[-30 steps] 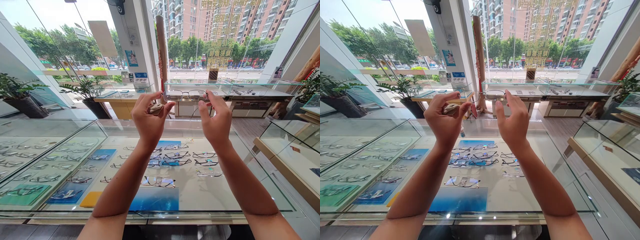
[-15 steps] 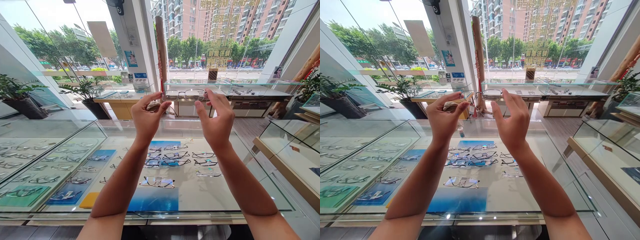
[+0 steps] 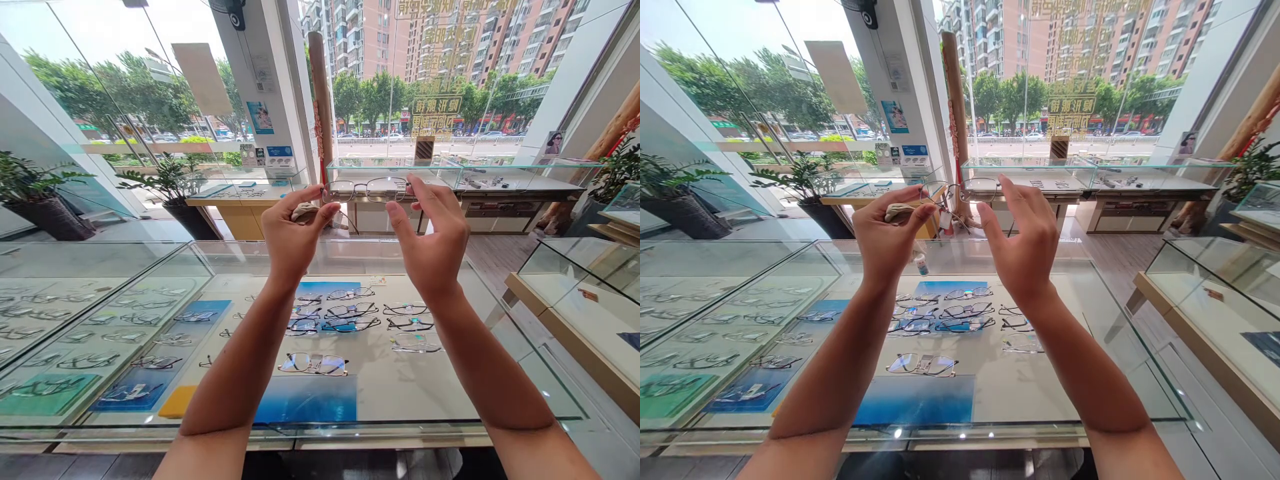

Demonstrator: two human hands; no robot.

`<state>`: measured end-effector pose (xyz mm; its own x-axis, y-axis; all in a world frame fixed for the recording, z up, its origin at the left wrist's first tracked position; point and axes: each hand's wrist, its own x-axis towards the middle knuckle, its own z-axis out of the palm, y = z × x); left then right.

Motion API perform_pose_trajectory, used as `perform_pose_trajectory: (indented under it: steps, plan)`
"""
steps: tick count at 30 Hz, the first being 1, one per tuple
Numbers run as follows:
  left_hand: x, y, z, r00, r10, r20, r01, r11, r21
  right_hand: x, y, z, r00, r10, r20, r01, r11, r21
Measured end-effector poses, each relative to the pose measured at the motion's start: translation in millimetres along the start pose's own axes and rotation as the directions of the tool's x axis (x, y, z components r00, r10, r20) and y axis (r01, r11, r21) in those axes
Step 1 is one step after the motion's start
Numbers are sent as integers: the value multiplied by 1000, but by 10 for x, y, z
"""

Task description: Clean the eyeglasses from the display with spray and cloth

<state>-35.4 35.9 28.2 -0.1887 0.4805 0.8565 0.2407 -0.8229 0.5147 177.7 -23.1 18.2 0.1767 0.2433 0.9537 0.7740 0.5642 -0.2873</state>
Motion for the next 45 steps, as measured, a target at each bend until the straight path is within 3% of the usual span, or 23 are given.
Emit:
perform_pose_trajectory:
  steps: [6,13,17,24,32,45]
  plan:
    - [-7,23,-9,999,37,-4,-37,999,39,3,33,13,1000,-4,-8,4,999,40]
    - [-38,145,-49,978,202,-56,-186,960,210,13,110,47,996,69,57,-71,997,42]
    - [-59,209,-55,972,226,-63,-205,949,241,9,133,67,994,77,82,-82,995,60]
    - [-58,205,-56,976,210,-58,-195,961,198,-20,137,98,984,136,115,-146,986,86]
    - [-131,53,77,988,113,-110,-93,980,178,-75,96,172,1000,-15,3,15,998,53]
    - [-180,-56,213,994,22,-108,-16,998,57,-137,-125,182,989,-149,-19,149,989,1]
